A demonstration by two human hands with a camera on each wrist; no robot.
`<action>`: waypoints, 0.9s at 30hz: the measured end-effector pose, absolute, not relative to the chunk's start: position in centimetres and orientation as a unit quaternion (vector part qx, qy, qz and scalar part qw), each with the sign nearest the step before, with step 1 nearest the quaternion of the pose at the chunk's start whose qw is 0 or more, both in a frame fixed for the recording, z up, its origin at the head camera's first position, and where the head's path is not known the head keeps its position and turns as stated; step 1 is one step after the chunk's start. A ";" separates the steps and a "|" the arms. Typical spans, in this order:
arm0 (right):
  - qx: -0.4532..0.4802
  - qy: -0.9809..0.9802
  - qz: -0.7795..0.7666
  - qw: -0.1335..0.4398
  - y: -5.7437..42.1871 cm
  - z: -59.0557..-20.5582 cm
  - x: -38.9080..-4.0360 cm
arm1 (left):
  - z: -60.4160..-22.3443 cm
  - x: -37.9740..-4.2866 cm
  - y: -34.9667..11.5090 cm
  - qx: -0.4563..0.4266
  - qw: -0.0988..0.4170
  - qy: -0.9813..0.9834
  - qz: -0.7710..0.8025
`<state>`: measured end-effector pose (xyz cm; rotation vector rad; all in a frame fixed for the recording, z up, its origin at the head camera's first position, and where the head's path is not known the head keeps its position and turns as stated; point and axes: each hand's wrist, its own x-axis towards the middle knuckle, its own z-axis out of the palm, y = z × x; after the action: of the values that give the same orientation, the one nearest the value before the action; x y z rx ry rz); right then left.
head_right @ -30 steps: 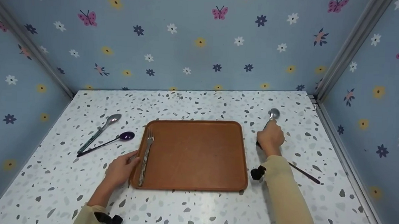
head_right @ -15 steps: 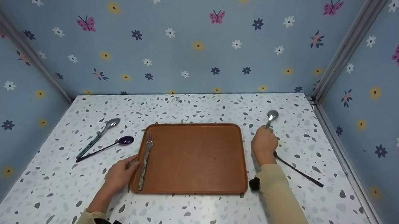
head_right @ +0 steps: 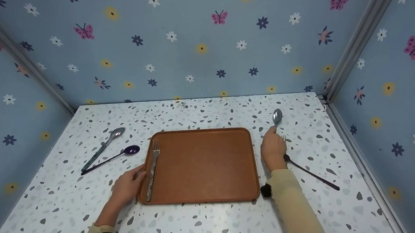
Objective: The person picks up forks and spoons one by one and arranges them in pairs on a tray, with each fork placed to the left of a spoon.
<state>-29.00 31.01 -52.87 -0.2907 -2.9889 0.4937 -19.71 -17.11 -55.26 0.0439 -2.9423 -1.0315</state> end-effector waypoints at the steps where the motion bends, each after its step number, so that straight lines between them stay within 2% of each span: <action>1: -0.092 -0.981 0.166 0.044 31.1 -53.0 -28.9 | -55.3 -19.7 -17.0 0.014 0.012 -0.943 -0.332; 5: -0.079 -0.978 0.189 0.036 31.5 -53.0 -28.5 | -55.3 -19.7 -16.9 0.013 0.013 -0.942 -0.336; 13: -0.051 -0.983 0.166 0.063 31.7 -52.4 -28.1 | -55.5 -19.7 -17.1 0.022 0.017 -0.945 -0.326; 20: -0.057 -0.982 0.175 0.052 31.9 -53.0 -27.8 | -55.5 -19.6 -17.0 0.012 0.020 -0.945 -0.327; 27: -0.046 -0.979 0.176 0.094 31.9 -52.8 -27.8 | -55.6 -19.6 -17.0 0.007 0.028 -0.946 -0.323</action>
<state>-27.82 31.86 -52.82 -0.1362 -2.9029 0.5214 -19.59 -17.00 -55.60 0.0210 -2.9196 -0.9974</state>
